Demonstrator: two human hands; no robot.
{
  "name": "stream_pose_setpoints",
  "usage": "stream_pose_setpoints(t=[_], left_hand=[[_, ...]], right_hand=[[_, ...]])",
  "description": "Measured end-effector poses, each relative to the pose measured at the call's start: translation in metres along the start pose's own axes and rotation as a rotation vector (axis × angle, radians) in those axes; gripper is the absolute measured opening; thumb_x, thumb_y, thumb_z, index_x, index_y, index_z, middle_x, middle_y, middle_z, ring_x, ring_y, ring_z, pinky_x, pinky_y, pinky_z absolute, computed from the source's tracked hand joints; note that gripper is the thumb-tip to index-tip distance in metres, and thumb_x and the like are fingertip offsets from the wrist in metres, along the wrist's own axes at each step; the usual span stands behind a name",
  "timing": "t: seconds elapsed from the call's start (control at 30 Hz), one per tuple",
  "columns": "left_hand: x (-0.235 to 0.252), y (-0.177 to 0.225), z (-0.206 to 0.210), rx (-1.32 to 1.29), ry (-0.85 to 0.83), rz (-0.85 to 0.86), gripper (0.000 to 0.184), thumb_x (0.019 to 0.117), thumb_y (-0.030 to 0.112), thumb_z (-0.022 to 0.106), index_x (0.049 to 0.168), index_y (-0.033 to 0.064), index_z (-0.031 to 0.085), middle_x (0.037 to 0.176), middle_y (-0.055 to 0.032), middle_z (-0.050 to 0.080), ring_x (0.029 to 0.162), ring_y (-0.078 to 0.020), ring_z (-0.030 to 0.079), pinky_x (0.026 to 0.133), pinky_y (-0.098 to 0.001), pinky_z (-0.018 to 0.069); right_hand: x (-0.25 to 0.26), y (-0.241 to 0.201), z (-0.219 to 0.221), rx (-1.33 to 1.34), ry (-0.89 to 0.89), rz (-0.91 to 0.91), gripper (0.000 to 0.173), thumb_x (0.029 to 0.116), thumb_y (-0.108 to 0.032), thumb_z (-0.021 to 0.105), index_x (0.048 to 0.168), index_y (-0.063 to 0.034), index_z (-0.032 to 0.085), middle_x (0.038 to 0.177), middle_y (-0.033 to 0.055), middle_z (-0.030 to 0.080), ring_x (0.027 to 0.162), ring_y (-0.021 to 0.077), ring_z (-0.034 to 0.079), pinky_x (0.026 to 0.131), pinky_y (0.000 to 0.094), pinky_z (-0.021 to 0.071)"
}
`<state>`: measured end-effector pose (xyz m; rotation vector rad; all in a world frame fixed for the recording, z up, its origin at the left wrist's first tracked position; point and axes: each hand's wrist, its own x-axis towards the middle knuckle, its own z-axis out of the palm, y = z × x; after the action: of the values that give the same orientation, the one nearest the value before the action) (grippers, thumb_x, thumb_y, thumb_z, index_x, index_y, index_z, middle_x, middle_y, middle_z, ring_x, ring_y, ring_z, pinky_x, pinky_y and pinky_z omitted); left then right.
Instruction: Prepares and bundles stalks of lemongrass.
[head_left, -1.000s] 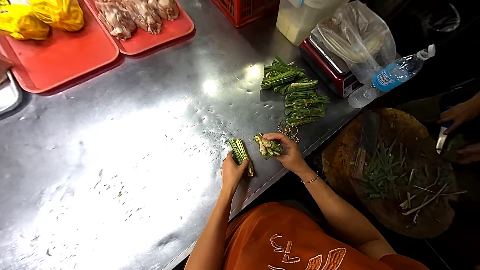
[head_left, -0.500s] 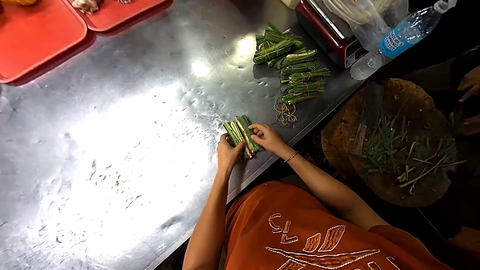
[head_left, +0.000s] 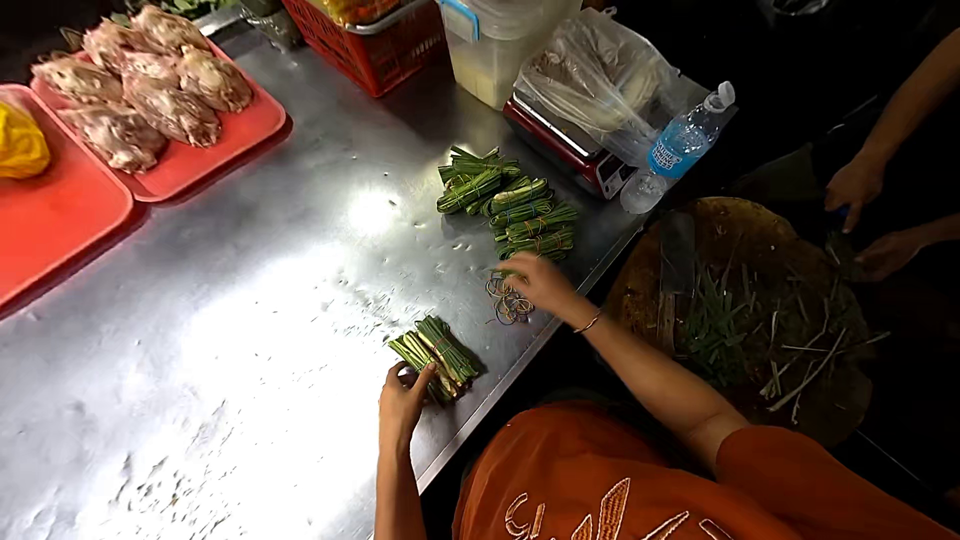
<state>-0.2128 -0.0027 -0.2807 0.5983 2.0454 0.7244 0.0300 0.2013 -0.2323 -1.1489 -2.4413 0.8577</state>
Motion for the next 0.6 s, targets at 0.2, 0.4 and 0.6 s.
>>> stream_pose_setpoints(t=[0.2, 0.4, 0.6], left_hand=[[-0.006, 0.001, 0.003, -0.072, 0.053, -0.093, 0.055, 0.1047, 0.035, 0.059, 0.145, 0.0006, 0.047, 0.118, -0.024, 0.065, 0.091, -0.0293, 0.068, 0.079, -0.0473, 0.0558], [-0.012, -0.005, -0.002, -0.109, 0.123, -0.096, 0.058, 0.106, 0.034, 0.057, 0.149, -0.0027, 0.042, 0.122, -0.0275, 0.063, 0.098, -0.0331, 0.068, 0.086, -0.0507, 0.0553], [-0.018, -0.009, -0.004, -0.095, 0.094, -0.098, 0.055, 0.1061, 0.032, 0.057, 0.147, -0.0016, 0.044, 0.123, -0.0252, 0.064, 0.097, -0.0293, 0.068, 0.086, -0.0462, 0.0554]], right_hand=[[0.026, 0.093, -0.049, -0.376, -0.017, -0.02, 0.035, 0.0885, -0.01, 0.078, 0.123, -0.0092, 0.074, 0.121, 0.0177, 0.069, 0.124, 0.0414, 0.058, 0.107, 0.0631, 0.0395], [-0.002, 0.047, -0.067, 0.579, 0.045, 0.124, 0.037, 0.0936, -0.007, 0.072, 0.129, 0.0016, 0.064, 0.113, 0.0124, 0.072, 0.097, 0.0156, 0.07, 0.089, 0.0337, 0.0587], [-0.013, 0.015, -0.044, 1.272, -0.153, 0.3, 0.028, 0.1006, -0.004, 0.053, 0.127, -0.0038, 0.06, 0.106, 0.0069, 0.073, 0.091, 0.0129, 0.072, 0.085, 0.0307, 0.0606]])
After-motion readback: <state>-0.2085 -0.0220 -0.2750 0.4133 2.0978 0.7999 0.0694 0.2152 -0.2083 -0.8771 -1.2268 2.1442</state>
